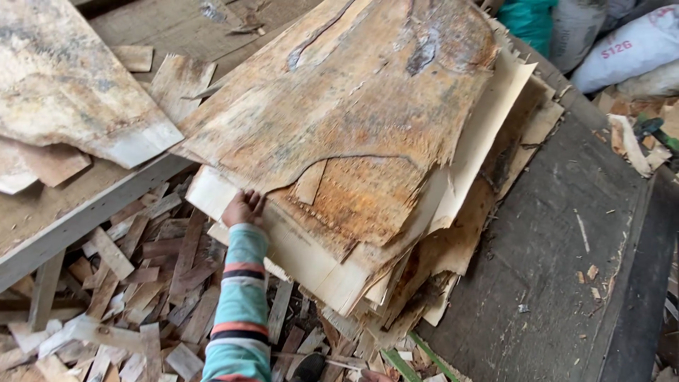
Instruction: Trimming thin wood veneer sheets using a manual industrial guillotine cutter.
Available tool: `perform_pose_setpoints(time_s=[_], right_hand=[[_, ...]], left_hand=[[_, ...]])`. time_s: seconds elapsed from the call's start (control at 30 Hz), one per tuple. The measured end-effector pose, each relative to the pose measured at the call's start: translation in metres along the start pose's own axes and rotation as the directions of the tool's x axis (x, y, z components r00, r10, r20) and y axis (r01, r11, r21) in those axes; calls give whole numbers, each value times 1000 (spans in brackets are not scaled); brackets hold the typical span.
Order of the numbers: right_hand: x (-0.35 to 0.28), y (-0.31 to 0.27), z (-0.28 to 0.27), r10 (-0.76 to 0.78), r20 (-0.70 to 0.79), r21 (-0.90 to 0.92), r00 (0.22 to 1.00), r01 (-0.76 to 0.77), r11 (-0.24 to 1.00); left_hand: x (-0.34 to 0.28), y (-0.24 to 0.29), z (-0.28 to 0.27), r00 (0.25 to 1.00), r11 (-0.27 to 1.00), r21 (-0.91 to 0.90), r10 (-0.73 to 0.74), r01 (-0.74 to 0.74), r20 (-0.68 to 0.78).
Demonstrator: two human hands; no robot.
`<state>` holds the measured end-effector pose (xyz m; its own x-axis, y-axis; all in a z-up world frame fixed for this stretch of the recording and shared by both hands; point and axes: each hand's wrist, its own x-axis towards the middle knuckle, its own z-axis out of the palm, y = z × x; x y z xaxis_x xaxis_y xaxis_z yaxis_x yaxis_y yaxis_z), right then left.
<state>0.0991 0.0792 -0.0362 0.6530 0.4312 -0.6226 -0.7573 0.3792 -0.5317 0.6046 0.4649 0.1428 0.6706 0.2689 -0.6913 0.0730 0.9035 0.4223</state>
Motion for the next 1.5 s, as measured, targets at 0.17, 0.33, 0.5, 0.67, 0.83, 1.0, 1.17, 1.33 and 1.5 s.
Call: perform_pose_setpoints(time_s=[0.17,0.33,0.5,0.67,0.83,1.0,1.17,1.33,1.5], right_hand=[[-2,-65,41,-118,-30,-74,993,116,991],[-15,-45,33,-208,-59,-113,976,200,973],[-36,-53,98,-273,-354,-244,895,193,950],[-47,-141,196,-264,-292,-307,919,172,936],[-41,-238,268,-447,-362,-653,818,120,748],[-13,-273,250,-554,-169,-760,815,250,600],[17,-268,230,-497,-54,-565,866,384,730],[52,-301,266,-459,8,-387,888,426,818],[116,-349,305,-411,57,-173,910,414,894]], left_hand=[[108,15,-33,925,957,278,-176,81,336],[-42,39,44,990,550,824,101,-138,98],[-15,-6,3,975,879,424,188,-219,115],[-41,-15,11,973,920,317,222,-230,59],[-27,3,17,979,934,315,195,-167,-59],[-22,23,16,987,848,527,129,-58,-99],[-5,12,10,957,640,751,287,-162,-38],[27,4,-12,912,486,842,410,-234,17],[-27,28,14,993,782,620,108,-63,-36]])
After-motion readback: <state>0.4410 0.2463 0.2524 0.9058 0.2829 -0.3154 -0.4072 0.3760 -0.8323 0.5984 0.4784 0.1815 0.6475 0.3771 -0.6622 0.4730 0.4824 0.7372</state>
